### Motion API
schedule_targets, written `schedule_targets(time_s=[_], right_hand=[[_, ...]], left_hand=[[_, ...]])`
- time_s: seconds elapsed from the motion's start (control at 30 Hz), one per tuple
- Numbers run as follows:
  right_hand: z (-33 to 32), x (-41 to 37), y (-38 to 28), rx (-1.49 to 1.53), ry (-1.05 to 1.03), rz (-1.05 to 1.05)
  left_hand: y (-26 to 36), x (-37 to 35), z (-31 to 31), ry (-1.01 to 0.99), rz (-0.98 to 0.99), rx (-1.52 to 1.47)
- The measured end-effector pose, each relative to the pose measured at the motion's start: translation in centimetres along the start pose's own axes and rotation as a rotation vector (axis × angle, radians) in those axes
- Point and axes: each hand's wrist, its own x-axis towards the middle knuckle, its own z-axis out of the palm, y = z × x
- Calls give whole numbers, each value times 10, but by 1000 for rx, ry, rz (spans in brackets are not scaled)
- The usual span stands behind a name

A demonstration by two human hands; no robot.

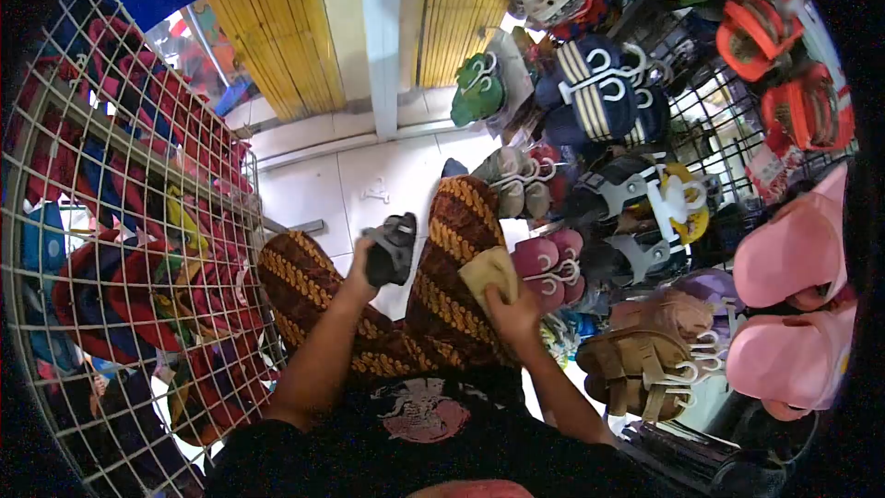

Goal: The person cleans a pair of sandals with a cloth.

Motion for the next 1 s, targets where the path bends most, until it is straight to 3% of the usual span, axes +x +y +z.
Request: schedule_targets(time_s=[0.03, 0.07, 0.1, 0.17, 0.3, 0.37, 0.43, 0.47, 0.53, 0.57, 0.6, 0.67, 0.7, 0.77, 0.8, 0.83, 0.9, 0.93, 1.0], right_hand=[[-3, -2, -7, -94, 5, -11], [3, -10, -1, -130, 150, -201], [0, -11, -4, -139, 137, -247], [-4, -10, -17, -144, 110, -339], [2, -5, -10, -96, 3, -181], [-4, 1, -15, -69, -126, -96], [-7, 11, -15, -48, -199, -82], [-7, 16, -23, 108, -181, -22], [-48, 22, -81, 172, -166, -58], [-66, 26, -109, 200, -168, -76], [-73, 31, -126, 285, -180, -216], [-72, 48, -155, 469, -205, -491], [-54, 63, -165, 443, 2, -590], [-3, 123, -187, 677, 111, -476], [22, 153, -198, 796, 173, -428], [6, 189, -222, 881, -73, -178], [68, 270, -223, 995, -165, 30], [110, 301, -212, 1064, -199, 188], [185, 323, -172, 1035, -214, 274]], left_hand=[[5, -9, 14, 45, 17, -16], [11, -16, 29, 128, 24, -10], [22, -23, 54, 210, 29, -3], [30, -42, 71, 47, 4, -72], [38, -68, 108, 161, 10, -92], [36, -77, 80, 189, 4, 15], [57, -94, 124, 386, 16, 138], [66, -94, 139, 475, 28, 197], [76, -86, 121, 307, 302, 419], [86, -83, 115, 277, 253, 270], [95, -79, 109, 256, 202, 120], [112, -50, 76, 103, 348, 254], [129, -36, 82, 153, 375, 389], [162, -4, 88, 273, 320, 548], [172, 17, 75, 223, 315, 551], [176, 41, 52, 177, 310, 548], [179, 90, 3, 341, 359, 698], [180, 100, -1, 352, 319, 624], [170, 120, -51, 433, 244, 682]])
